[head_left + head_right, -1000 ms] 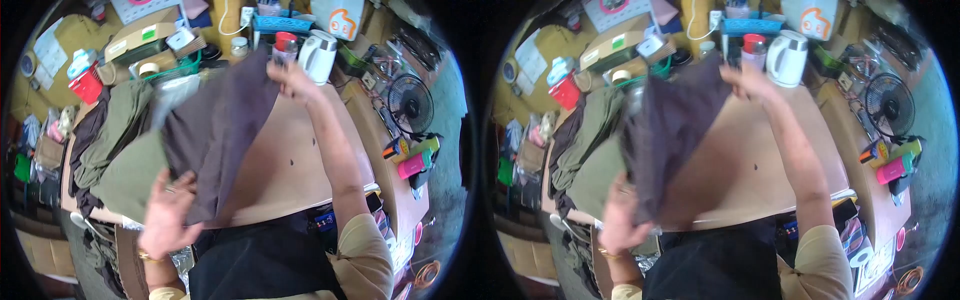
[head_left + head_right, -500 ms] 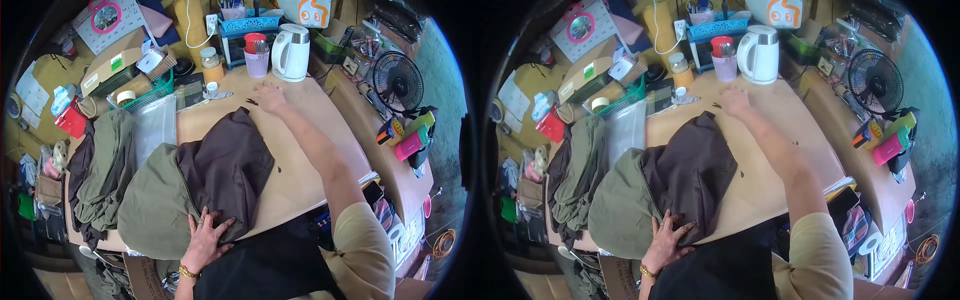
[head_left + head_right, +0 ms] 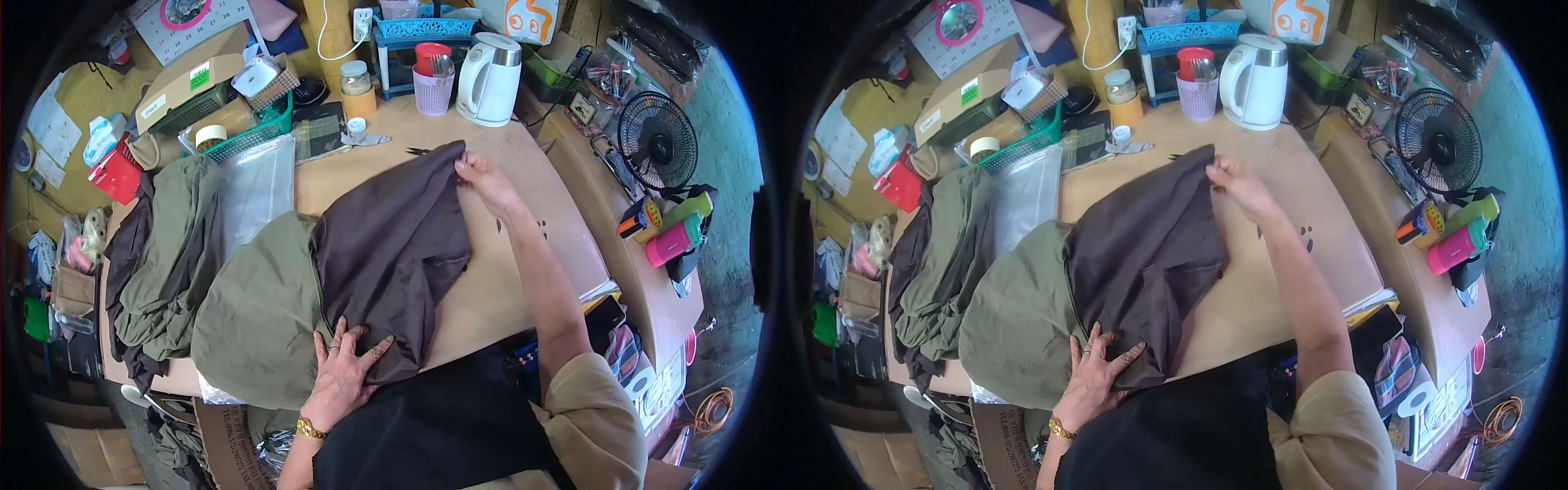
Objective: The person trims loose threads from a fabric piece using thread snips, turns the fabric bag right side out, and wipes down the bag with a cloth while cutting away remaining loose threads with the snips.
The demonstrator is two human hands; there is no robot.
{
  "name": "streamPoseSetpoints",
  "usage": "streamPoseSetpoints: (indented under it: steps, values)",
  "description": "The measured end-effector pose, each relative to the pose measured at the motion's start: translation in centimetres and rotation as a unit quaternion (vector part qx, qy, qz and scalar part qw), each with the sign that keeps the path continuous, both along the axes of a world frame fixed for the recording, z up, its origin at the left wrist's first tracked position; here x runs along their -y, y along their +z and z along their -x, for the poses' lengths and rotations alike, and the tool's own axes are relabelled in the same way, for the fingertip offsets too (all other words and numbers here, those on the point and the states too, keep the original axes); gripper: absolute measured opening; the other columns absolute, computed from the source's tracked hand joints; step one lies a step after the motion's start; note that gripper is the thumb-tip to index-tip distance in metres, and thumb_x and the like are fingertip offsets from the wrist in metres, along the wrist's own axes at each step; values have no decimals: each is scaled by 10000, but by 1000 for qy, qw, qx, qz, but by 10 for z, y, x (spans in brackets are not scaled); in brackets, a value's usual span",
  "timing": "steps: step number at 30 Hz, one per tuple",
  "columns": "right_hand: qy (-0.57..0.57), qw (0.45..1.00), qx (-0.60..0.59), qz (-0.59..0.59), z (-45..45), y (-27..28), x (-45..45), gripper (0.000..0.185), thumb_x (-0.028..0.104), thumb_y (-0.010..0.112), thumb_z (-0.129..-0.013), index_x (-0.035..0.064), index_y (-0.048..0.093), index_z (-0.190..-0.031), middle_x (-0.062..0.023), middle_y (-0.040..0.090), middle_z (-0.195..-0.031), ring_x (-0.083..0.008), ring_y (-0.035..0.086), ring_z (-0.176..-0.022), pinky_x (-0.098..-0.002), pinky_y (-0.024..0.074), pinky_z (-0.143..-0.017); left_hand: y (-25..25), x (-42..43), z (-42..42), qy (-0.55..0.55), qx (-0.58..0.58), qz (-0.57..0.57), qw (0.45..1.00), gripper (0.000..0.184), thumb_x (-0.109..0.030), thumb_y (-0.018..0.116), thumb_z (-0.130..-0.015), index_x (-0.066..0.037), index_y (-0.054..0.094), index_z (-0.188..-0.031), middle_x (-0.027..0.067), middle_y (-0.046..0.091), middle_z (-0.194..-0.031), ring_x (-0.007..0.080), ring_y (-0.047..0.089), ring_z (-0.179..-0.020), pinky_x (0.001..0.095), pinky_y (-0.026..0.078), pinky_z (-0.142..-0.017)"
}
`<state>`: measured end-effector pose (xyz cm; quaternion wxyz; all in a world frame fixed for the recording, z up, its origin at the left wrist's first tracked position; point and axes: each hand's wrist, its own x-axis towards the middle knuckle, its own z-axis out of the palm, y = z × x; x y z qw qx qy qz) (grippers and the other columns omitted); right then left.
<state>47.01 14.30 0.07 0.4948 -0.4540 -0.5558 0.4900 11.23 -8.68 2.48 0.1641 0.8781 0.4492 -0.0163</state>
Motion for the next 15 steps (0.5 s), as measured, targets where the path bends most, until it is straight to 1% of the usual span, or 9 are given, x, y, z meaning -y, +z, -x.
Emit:
streamPoseSetpoints:
  steps: [1,3,5,6,8,9,11,12,15]
  values:
    - [7,1000,-19,24,8,8,23,378,329,694,-927,-6,645,-1094,9,635,-872,-118,606,-850,-315,503,-781,2,-1,-2,1,0,-1,1000,739,-423,781,-787,-334,494,-1462,133,380,-1431,424,242,-1458,751,198,-1109]
    - [153,953,243,94,37,32,83,562,429,689,-900,-50,611,-1181,-126,687,-1096,-251,631,-1023,-377,465,-970,8,-1,-8,13,34,-29,999,734,-384,789,-788,-272,504,-1456,150,431,-1390,414,348,-1399,701,251,-1110]
    - [426,635,617,185,94,88,114,636,424,710,-861,-40,558,-1269,-228,590,-1310,-359,563,-1179,-449,415,-1043,16,-11,1,29,118,11,993,707,-348,780,-806,-217,507,-1446,162,460,-1361,413,411,-1337,634,303,-1100]
    - [429,633,617,185,92,61,132,636,424,710,-861,-40,558,-1269,-228,590,-1310,-359,563,-1179,-449,415,-1043,19,-17,6,43,202,51,977,681,-311,771,-825,-161,510,-1436,174,489,-1333,411,474,-1276,566,356,-1090]
    - [190,866,444,-128,76,-13,161,584,315,705,-835,-32,551,-1279,-277,502,-1391,-414,502,-1242,-503,373,-1079,17,-31,5,160,231,-74,957,482,-237,740,-858,-13,546,-1239,204,533,-1189,394,557,-1107,446,462,-951]
    - [195,865,444,-127,71,-21,160,584,315,705,-835,-32,551,-1279,-277,502,-1391,-414,502,-1242,-503,373,-1079,20,-36,-1,253,192,-128,940,409,-226,733,-864,9,557,-1148,211,534,-1146,386,562,-1091,435,485,-905]
    - [55,867,463,-173,68,-27,155,495,165,683,-803,-27,570,-1246,-251,545,-1339,-421,468,-1282,-510,362,-1104,1,-51,5,285,164,-148,933,374,-227,737,-859,7,542,-1075,213,547,-1080,390,586,-1038,458,500,-859]
    - [10,815,544,-202,71,-21,156,449,82,623,-799,-3,588,-1238,-251,548,-1334,-428,471,-1275,-501,389,-1084,-11,-57,10,308,135,-170,926,349,-227,740,-853,6,528,-1002,215,561,-1015,393,611,-986,480,515,-812]
    - [-74,831,517,-189,73,-17,152,407,32,609,-773,10,631,-1179,-256,572,-1295,-410,521,-1226,-498,457,-990,-29,-70,16,328,84,-144,930,344,-249,738,-854,0,521,-948,217,600,-930,418,649,-874,492,539,-739]
